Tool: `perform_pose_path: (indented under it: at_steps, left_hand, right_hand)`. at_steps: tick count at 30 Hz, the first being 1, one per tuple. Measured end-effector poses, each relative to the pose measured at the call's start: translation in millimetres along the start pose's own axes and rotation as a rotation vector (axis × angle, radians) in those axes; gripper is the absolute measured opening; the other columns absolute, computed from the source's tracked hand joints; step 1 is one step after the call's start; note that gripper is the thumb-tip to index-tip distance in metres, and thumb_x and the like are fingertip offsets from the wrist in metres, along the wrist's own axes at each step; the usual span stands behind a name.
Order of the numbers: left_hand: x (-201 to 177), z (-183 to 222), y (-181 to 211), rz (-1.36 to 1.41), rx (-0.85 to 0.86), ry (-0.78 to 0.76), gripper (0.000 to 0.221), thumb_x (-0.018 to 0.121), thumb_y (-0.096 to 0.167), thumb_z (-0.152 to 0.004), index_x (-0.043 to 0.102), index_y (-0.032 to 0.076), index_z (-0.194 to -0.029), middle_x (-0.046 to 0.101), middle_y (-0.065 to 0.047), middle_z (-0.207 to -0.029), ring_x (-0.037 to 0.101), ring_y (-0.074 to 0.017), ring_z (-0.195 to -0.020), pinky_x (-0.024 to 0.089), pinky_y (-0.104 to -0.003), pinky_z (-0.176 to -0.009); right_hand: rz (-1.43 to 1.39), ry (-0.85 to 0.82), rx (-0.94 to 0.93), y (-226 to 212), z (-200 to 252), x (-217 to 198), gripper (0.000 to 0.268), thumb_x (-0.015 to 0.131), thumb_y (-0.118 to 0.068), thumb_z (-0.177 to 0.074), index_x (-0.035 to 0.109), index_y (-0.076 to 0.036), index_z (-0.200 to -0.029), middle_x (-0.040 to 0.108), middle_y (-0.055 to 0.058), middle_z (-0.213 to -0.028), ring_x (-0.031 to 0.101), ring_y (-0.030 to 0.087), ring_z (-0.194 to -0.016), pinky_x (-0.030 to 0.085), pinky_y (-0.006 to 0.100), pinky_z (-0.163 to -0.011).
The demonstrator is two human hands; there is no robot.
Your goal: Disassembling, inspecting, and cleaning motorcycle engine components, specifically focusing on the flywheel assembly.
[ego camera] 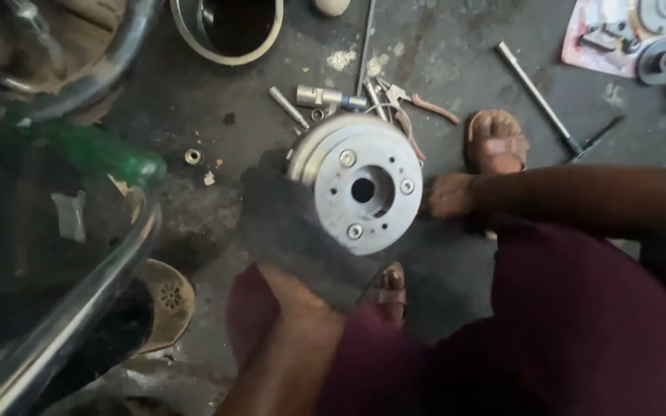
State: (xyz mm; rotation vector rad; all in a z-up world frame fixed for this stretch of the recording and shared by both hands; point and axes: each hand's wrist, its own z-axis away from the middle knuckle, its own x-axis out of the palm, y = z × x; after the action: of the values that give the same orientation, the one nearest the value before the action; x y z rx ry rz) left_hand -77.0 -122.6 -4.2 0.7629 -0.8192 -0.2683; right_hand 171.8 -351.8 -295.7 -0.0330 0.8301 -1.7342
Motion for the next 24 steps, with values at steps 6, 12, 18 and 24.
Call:
perform_pose_path:
  at_steps: [6, 12, 18, 24]
  left_hand:
    - [1.3, 40.3, 29.3, -0.268, 0.151, -0.015, 0.036, 0.055, 0.019, -0.099, 0.056, 0.004, -0.131, 0.062, -0.013, -0.128, 0.062, -0.0243, -0.117, 0.051, -0.038, -0.102]
    - [-23.5, 23.8, 17.8, -0.58, 0.288, 0.103, 0.037, 0.062, 0.012, -0.094, 0.059, 0.003, -0.13, 0.064, -0.015, -0.126, 0.063, -0.0265, -0.116, 0.053, -0.039, -0.099]
    - [-18.8, -48.6, -40.7, -0.58, 0.063, 0.302, 0.04, 0.051, 0.009, -0.095, 0.058, 0.001, -0.133, 0.067, -0.012, -0.129, 0.063, -0.0258, -0.12, 0.051, -0.037, -0.103]
    - [83.3, -192.8, -109.3, 0.227, -0.224, 0.385, 0.042, 0.043, 0.029, -0.109, 0.056, -0.001, -0.135, 0.065, -0.013, -0.124, 0.065, -0.025, -0.113, 0.054, -0.04, -0.098]
  right_hand:
    - [-0.39, 0.482, -0.377, -41.9, 40.5, -32.0, 0.025, 0.067, -0.019, -0.098, 0.07, -0.006, -0.119, 0.07, 0.022, -0.116, 0.066, 0.042, -0.108, 0.05, 0.054, -0.091]
    - [-0.363, 0.395, -0.241, -19.9, 70.6, -87.1, 0.034, 0.07, -0.014, -0.076, 0.069, -0.009, -0.11, 0.071, 0.014, -0.099, 0.069, 0.033, -0.091, 0.055, 0.045, -0.079]
    - [-0.527, 1.069, -0.181, -10.4, 167.2, -179.5, 0.013, 0.069, -0.016, -0.096, 0.071, -0.005, -0.101, 0.07, 0.013, -0.09, 0.068, 0.031, -0.083, 0.053, 0.041, -0.074]
    - [-0.658, 1.348, -0.128, 19.7, 221.1, -169.6, 0.033, 0.068, -0.009, -0.094, 0.07, -0.012, -0.127, 0.071, 0.009, -0.098, 0.07, 0.022, -0.079, 0.054, 0.034, -0.066]
